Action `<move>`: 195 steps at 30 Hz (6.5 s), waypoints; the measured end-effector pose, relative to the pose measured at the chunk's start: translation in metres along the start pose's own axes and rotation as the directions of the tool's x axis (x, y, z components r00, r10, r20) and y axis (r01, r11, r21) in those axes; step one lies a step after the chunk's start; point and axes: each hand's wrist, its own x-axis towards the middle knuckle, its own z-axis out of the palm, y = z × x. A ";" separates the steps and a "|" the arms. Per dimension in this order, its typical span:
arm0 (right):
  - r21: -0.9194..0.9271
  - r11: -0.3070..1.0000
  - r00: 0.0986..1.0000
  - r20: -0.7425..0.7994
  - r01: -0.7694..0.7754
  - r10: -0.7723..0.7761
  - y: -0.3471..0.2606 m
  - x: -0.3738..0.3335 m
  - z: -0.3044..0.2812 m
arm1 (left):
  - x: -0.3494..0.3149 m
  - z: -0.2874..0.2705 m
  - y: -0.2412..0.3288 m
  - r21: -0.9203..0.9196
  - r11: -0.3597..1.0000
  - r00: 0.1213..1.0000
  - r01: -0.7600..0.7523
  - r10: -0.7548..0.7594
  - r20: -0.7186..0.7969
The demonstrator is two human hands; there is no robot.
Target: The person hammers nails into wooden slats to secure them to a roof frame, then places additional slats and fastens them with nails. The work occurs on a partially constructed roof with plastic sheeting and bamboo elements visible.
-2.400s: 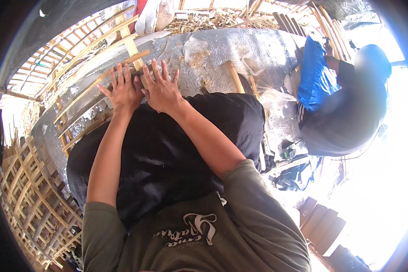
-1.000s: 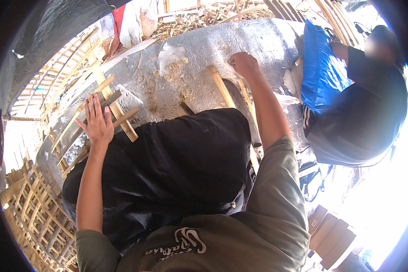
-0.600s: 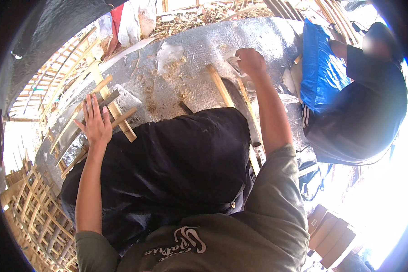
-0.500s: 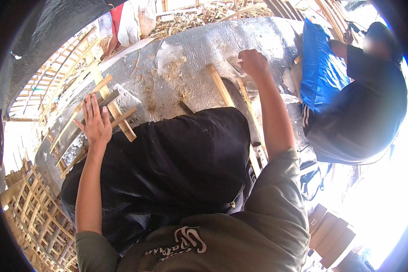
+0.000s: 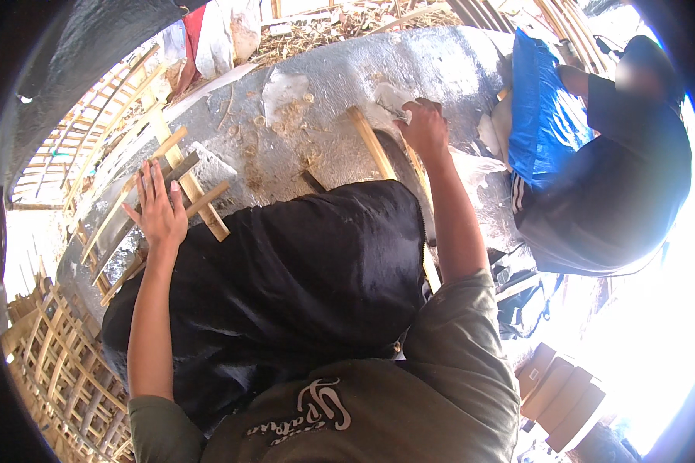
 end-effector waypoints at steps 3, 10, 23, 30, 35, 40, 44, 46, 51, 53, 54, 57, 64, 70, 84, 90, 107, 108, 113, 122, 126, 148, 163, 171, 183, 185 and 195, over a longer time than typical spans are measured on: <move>-0.055 0.998 1.000 -0.024 0.013 -0.015 -0.007 0.002 0.002 | -0.001 0.000 -0.001 0.019 1.000 1.000 0.006 -0.006 0.007; -0.109 0.986 0.991 -0.028 0.125 -0.129 -0.024 0.016 0.000 | -0.001 0.002 -0.003 0.011 1.000 1.000 0.003 -0.003 -0.011; -0.188 0.958 0.975 -0.011 0.216 -0.222 -0.015 0.038 0.019 | -0.001 0.002 -0.002 -0.004 1.000 0.999 -0.008 0.008 -0.038; -0.119 0.975 0.978 -0.066 0.188 -0.197 -0.013 0.035 0.017 | -0.002 0.005 -0.004 -0.021 1.000 0.998 -0.017 0.016 -0.063; -0.040 0.994 0.992 -0.067 0.103 -0.106 -0.007 0.038 0.013 | -0.002 0.004 -0.004 -0.016 1.000 0.998 -0.019 0.018 -0.058; 0.056 0.998 0.994 -0.110 0.033 -0.026 0.004 0.042 0.017 | -0.001 0.003 -0.003 -0.013 1.000 0.998 -0.018 0.017 -0.053; 0.106 0.994 0.995 -0.102 0.022 -0.011 0.010 0.043 0.019 | -0.002 0.003 -0.003 -0.002 1.000 0.999 -0.013 0.013 -0.047; 0.117 0.993 0.997 -0.078 -0.002 0.011 0.011 0.042 0.018 | -0.002 0.003 -0.003 0.004 1.000 0.999 -0.010 0.010 -0.044; 0.105 0.994 0.995 -0.102 0.016 -0.005 0.023 0.044 0.019 | -0.001 0.004 -0.002 -0.002 1.000 0.999 -0.011 0.011 -0.047; 0.099 0.994 0.994 -0.106 0.041 -0.030 0.022 0.044 0.018 | -0.001 0.002 -0.002 0.007 1.000 0.999 -0.009 0.010 -0.042; 0.096 0.994 0.994 -0.102 0.052 -0.042 0.023 0.045 0.017 | -0.001 0.001 -0.003 0.011 1.000 0.999 -0.009 0.009 -0.040; 0.134 0.988 0.993 -0.105 0.073 -0.059 0.026 0.045 0.013 | -0.002 0.002 -0.003 0.001 1.000 0.998 -0.018 0.018 -0.062; 0.098 0.983 0.941 -0.317 0.157 -0.119 0.019 0.036 -0.002 | -0.002 0.000 -0.002 0.005 1.000 0.998 -0.016 0.017 -0.056; 0.403 0.912 0.975 -0.220 0.074 0.018 0.017 0.035 -0.014 | -0.002 0.005 -0.003 0.020 0.999 0.996 -0.031 0.033 -0.088; 0.679 0.733 0.999 -0.006 -0.032 0.050 0.038 0.040 0.001 | -0.001 -0.001 0.000 -0.017 1.000 0.999 -0.017 0.016 -0.050; 0.785 0.614 0.996 0.039 -0.080 0.079 0.041 0.042 0.005 | -0.002 0.001 -0.001 -0.003 1.000 0.998 -0.016 0.015 -0.062; 0.661 0.750 0.998 -0.006 -0.043 0.062 0.038 0.046 -0.001 | -0.002 0.001 -0.001 0.011 1.000 0.998 -0.014 0.014 -0.059; 0.703 0.710 0.998 -0.003 -0.047 0.069 0.038 0.045 -0.003 | -0.002 0.001 -0.001 0.010 1.000 0.998 -0.013 0.013 -0.056; 0.750 0.659 0.996 -0.005 -0.057 0.092 0.029 0.039 -0.016 | -0.002 0.000 -0.002 0.018 1.000 0.998 -0.009 0.010 -0.057; 0.599 0.794 0.990 -0.140 0.103 -0.023 0.033 0.034 -0.011 | -0.002 0.000 -0.001 0.003 1.000 0.998 -0.010 0.010 -0.057; 0.678 0.727 0.987 -0.162 0.109 0.003 0.024 0.028 -0.012 | -0.002 0.000 -0.001 -0.001 1.000 0.998 -0.010 0.010 -0.060; 0.851 0.507 0.976 -0.029 0.138 -0.216 -0.089 0.002 -0.059 | -0.002 -0.002 -0.001 -0.020 1.000 0.999 -0.005 0.005 -0.038; 0.671 0.457 0.644 -0.040 0.584 -0.764 -0.323 -0.005 -0.064 | -0.004 -0.014 0.001 -0.036 0.999 1.000 0.005 -0.005 -0.007; 0.695 0.589 0.816 0.006 0.412 -0.578 -0.378 -0.025 -0.004 | -0.003 -0.019 0.002 -0.106 0.993 0.998 0.047 -0.041 0.051; 0.547 0.602 0.773 -0.142 0.582 -0.618 -0.373 -0.032 0.005 | -0.004 -0.026 0.002 -0.168 0.984 0.995 0.055 -0.040 0.093; 0.551 0.619 0.793 -0.139 0.560 -0.593 -0.375 -0.037 -0.001 | -0.005 -0.029 0.001 -0.156 0.986 0.992 0.060 -0.042 0.118; 0.535 0.506 0.714 -0.306 0.676 -0.630 -0.375 -0.042 0.015 | -0.004 -0.026 0.001 -0.125 0.990 0.991 0.062 -0.047 0.123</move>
